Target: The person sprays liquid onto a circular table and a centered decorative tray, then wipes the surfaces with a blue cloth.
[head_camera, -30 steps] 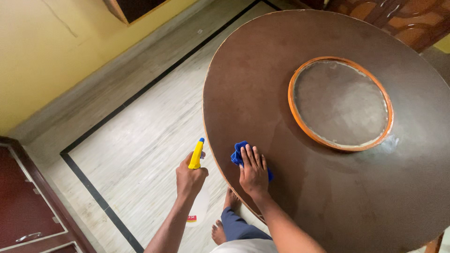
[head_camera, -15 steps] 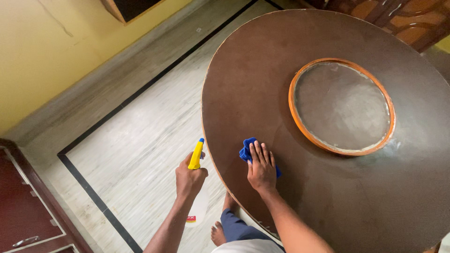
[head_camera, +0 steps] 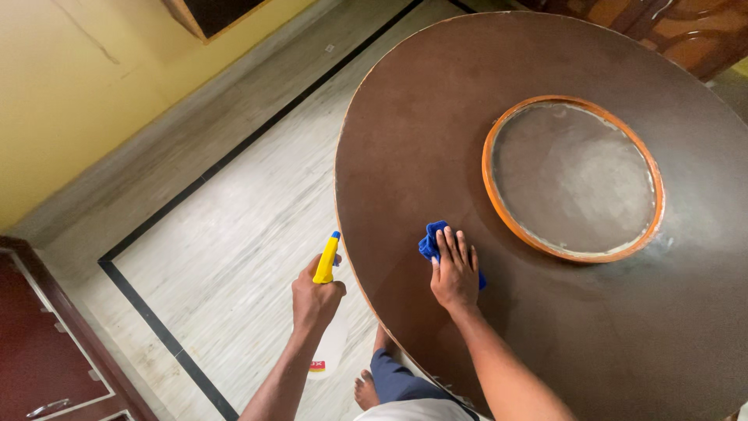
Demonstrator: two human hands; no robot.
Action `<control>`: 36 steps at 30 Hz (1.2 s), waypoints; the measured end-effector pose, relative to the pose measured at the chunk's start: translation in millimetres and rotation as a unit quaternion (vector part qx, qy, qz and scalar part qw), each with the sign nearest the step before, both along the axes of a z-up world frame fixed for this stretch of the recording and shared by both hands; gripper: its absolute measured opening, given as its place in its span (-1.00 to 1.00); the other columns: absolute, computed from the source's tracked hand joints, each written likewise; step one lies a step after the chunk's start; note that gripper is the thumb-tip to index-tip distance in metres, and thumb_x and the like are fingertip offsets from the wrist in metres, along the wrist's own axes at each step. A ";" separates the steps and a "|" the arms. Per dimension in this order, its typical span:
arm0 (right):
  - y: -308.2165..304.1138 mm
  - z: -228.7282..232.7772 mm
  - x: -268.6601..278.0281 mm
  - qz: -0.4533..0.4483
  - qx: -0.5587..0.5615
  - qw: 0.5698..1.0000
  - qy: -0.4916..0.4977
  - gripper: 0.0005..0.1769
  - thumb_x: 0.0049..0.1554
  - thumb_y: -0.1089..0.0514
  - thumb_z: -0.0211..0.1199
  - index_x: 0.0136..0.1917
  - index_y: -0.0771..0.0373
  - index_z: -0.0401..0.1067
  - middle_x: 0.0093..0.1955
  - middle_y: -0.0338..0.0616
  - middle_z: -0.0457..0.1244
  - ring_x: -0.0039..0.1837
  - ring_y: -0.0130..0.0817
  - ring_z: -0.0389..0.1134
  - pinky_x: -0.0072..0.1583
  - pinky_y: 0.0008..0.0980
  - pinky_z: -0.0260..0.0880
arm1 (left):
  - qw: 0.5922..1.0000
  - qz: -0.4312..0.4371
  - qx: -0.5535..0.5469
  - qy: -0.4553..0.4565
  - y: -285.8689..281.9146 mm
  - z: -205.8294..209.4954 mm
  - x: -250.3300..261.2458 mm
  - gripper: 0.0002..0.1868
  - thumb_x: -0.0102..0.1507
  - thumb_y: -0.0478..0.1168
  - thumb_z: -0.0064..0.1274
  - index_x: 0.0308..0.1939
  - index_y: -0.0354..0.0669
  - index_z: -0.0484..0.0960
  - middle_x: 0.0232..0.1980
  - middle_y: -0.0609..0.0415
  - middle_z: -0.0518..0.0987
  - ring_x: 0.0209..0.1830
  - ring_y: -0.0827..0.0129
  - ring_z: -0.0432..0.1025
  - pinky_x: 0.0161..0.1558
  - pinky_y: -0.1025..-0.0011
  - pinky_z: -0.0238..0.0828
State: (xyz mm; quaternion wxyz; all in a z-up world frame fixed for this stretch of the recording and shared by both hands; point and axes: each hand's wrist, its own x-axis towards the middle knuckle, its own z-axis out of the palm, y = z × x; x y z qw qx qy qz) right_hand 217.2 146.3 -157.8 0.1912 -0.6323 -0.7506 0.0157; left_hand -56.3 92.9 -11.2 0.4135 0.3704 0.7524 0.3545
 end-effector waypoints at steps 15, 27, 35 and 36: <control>21.3 -9.7 24.0 -0.024 0.002 1.000 -0.002 -0.36 0.29 -0.01 -0.03 0.60 0.12 0.12 0.66 -0.15 0.00 0.68 -0.02 -0.10 0.56 0.22 -0.17 | 1.000 -0.010 0.000 0.006 11.2 -4.7 0.3 -0.55 -0.05 -0.41 0.08 -0.07 -0.10 0.65 -0.52 0.05 0.42 -0.52 0.36 0.32 -0.35 0.34 0.32; 34.9 -10.8 41.8 -0.036 -0.002 0.999 -0.010 -0.37 0.30 -0.02 -0.02 0.60 0.10 0.12 0.67 -0.19 0.00 0.70 -0.04 -0.12 0.58 0.23 -0.22 | 1.000 -0.017 -0.010 0.000 20.3 -4.2 2.9 -0.57 -0.04 -0.40 0.07 -0.08 -0.09 0.63 -0.58 0.09 0.39 -0.55 0.37 0.29 -0.38 0.34 0.29; 45.5 -11.6 55.3 -0.038 -0.007 0.999 0.000 -0.35 0.30 -0.01 -0.02 0.62 0.11 0.11 0.68 -0.19 -0.01 0.71 -0.04 -0.15 0.58 0.21 -0.26 | 1.000 -0.018 -0.010 0.003 23.2 -2.1 6.7 -0.55 -0.04 -0.45 0.10 -0.06 -0.11 0.64 -0.56 0.09 0.39 -0.54 0.40 0.28 -0.37 0.34 0.29; 46.8 -12.2 56.9 -0.039 -0.007 0.999 0.001 -0.35 0.30 -0.01 -0.01 0.62 0.10 0.12 0.68 -0.19 -0.01 0.71 -0.04 -0.15 0.59 0.21 -0.26 | 1.000 -0.017 -0.013 0.000 23.4 -2.4 7.3 -0.55 -0.03 -0.46 0.10 -0.05 -0.11 0.64 -0.55 0.09 0.39 -0.54 0.41 0.29 -0.37 0.34 0.29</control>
